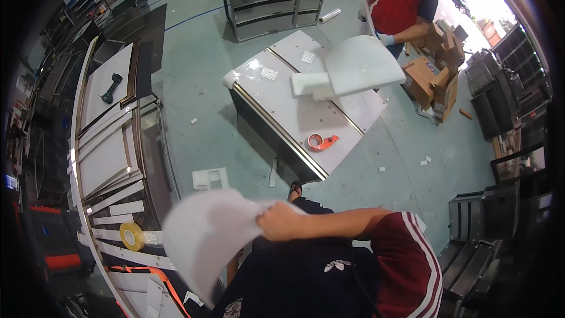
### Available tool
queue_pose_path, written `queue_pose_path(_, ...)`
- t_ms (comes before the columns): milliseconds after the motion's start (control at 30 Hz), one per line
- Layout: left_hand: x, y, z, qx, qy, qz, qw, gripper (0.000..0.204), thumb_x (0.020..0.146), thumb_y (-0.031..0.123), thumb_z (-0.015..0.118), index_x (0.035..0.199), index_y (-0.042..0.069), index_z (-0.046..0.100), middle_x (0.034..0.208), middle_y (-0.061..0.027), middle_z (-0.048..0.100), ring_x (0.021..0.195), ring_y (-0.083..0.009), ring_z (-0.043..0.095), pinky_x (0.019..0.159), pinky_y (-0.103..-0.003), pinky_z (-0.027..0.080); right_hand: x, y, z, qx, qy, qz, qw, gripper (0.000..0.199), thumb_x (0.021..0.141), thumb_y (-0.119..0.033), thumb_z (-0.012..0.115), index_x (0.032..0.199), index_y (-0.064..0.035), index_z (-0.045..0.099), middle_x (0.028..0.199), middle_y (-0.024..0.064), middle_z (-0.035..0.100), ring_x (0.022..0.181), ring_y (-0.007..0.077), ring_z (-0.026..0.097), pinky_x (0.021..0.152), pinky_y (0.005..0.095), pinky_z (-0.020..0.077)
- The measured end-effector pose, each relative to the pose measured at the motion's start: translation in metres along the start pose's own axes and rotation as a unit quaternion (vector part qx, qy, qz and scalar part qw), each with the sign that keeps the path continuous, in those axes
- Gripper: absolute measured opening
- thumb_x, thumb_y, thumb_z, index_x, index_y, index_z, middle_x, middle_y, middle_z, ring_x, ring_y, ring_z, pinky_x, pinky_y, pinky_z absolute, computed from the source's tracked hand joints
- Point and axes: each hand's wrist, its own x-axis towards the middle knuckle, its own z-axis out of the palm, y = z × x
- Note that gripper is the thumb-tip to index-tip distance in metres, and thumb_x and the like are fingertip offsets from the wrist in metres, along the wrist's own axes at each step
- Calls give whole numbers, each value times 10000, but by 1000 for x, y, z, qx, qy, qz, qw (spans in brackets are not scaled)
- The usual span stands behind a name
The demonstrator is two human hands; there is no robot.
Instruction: The person wraps a large white cabinet door with protective foam and tape. They use a utility knife to cut foam pieces and a tape dispenser to secure the foam around the edges. The person also handles a small card and places it on a nearby surface.
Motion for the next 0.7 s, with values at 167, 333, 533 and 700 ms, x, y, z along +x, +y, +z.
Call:
queue_pose_path(167,-11,32,12,-24,47,46,998,659,1080,510,337,1452,-32,390,1225,-259,658,1002,-362,698,846,-476,563,32,203,-34,346,91,280,891,607,892,-553,656,1053,24,748,947,247,745,891,310,744,756,438,572)
queue_pose_path(333,-44,26,28,41,65,41,996,568,1064,456,421,1353,-32,462,1154,-247,665,983,-346,685,818,-460,553,-5,384,-20,725,178,320,583,683,950,-355,667,1389,128,466,1303,255,621,1146,304,671,929,404,574)
queue_pose_path(533,-46,35,35,125,77,-19,989,494,1055,420,458,1269,-24,497,1082,-231,666,900,-332,681,755,-438,547,-3,467,35,766,252,311,503,655,961,-295,684,1411,111,437,1323,244,610,1164,316,666,961,435,581)
queue_pose_path(700,1,85,-1,218,68,13,974,436,1048,389,488,1199,-18,526,1021,-218,668,831,-321,678,703,-419,541,41,469,71,767,395,290,415,627,1008,-321,653,1426,92,436,1367,231,590,1224,317,630,1009,447,552)
